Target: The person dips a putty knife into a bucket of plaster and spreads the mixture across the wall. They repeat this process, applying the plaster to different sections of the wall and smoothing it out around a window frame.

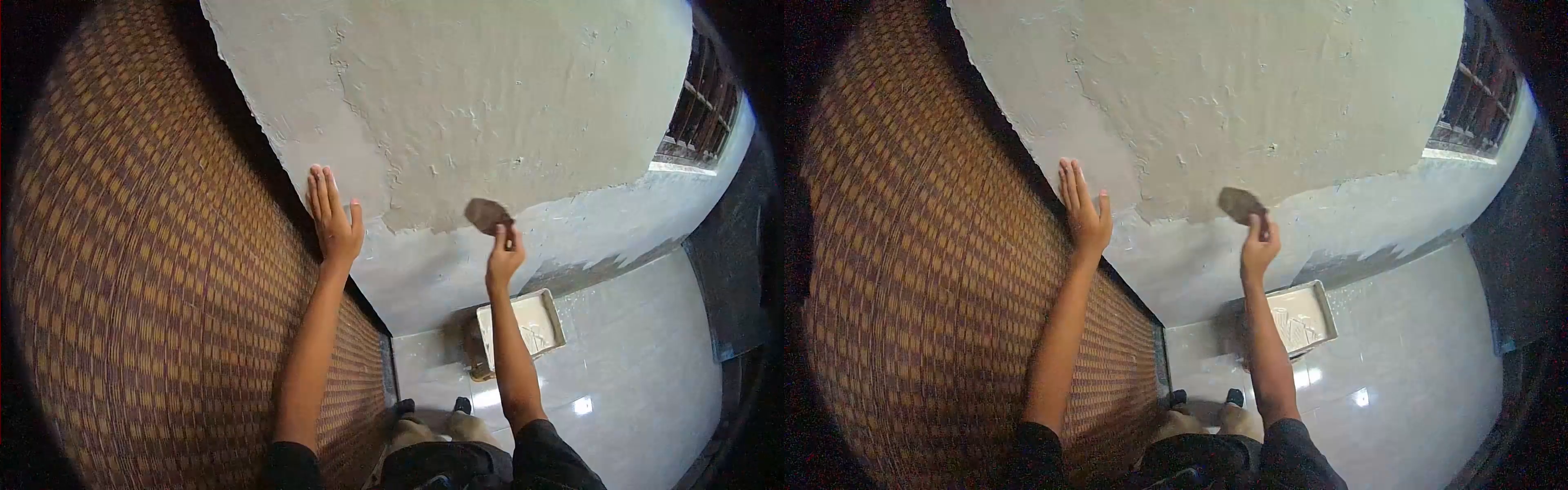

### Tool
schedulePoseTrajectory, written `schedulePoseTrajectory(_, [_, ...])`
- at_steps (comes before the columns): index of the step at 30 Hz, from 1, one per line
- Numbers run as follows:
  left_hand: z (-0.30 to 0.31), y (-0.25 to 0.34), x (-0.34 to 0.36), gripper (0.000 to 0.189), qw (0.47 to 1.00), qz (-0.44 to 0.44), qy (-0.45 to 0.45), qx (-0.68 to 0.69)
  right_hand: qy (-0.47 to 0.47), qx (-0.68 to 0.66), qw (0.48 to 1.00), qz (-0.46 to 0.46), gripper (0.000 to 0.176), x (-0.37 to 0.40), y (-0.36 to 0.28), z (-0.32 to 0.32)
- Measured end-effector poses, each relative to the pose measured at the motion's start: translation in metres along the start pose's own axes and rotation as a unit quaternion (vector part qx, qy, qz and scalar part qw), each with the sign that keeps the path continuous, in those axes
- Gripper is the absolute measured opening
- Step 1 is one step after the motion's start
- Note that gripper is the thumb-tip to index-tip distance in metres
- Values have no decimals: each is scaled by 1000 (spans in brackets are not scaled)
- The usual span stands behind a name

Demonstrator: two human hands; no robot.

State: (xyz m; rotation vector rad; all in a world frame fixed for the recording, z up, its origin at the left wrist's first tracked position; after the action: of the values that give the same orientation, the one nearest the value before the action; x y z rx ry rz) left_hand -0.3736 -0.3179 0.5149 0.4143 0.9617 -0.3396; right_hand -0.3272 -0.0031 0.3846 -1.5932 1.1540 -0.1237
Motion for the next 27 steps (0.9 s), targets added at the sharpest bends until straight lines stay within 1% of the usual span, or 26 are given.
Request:
schedulePoseTrajectory(1, [-1,2,0,71,1000,-5,17,1,-46,-16,999,3,15,8,5,-13])
schedulePoseTrajectory(2, [-2,4,1,71,1000,-6,15,4,-94,71,992,52,14,18,8,-26])
schedulePoseTrajectory(3, [-3,5,1,71,1000,-2,26,2,-135,103,977,129,16,27,2,-45])
schedulePoseTrajectory(4, [-3,6,0,71,999,1,38,0,-178,105,966,157,18,36,-18,-64])
schedulePoseTrajectory(5, [-3,6,0,71,999,5,52,-11,-190,81,965,160,18,43,-19,-79])
schedulePoseTrajectory(6, [-4,7,0,71,999,5,51,-10,-222,84,959,152,17,42,-19,-88])
schedulePoseTrajectory(8, [-4,5,0,70,999,2,48,-21,-151,166,966,129,17,22,-14,-81])
schedulePoseTrajectory(10, [-3,2,1,70,999,-3,40,-19,-52,148,987,37,19,-8,-6,-52])
schedulePoseTrajectory(12, [-1,0,1,70,999,-6,33,-18,75,-11,996,54,18,-33,-5,-20])
schedulePoseTrajectory(14, [0,2,1,69,999,-14,34,-17,141,4,990,3,16,-41,-13,8])
schedulePoseTrajectory(15, [-2,2,1,69,999,-13,35,-17,117,-30,992,24,16,-39,-22,8])
schedulePoseTrajectory(16, [-3,2,1,69,999,-11,40,-18,117,-30,992,24,16,-33,-21,8])
schedulePoseTrajectory(18, [-5,4,2,69,999,-10,46,-20,-7,20,1000,2,17,-15,-7,-12])
schedulePoseTrajectory(20, [-6,5,2,69,999,8,48,-23,-128,44,988,69,18,11,7,-38])
schedulePoseTrajectory(22, [-5,4,3,68,999,3,46,-21,-197,94,973,80,19,26,0,-60])
schedulePoseTrajectory(24, [-3,0,3,68,999,1,44,-22,-207,77,972,76,19,26,11,-68])
schedulePoseTrajectory(26, [-3,-4,4,68,1000,-10,18,-20,-153,114,979,71,19,19,20,-61])
schedulePoseTrajectory(27, [-2,-6,4,68,1000,-10,17,-21,-141,135,980,37,22,14,26,-54])
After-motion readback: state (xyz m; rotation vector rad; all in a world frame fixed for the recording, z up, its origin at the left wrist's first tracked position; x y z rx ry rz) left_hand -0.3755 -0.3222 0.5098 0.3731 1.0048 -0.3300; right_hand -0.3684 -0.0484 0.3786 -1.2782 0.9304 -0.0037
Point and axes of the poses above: each hand's wrist, its own x-axis away from the middle knuckle, its own z-axis out of the back of the hand, y = z × x, the point moved 5 cm from there along -x, towards the middle knuckle, and after that the axes turned 6 degrees about -x, right-handed, at the moved point
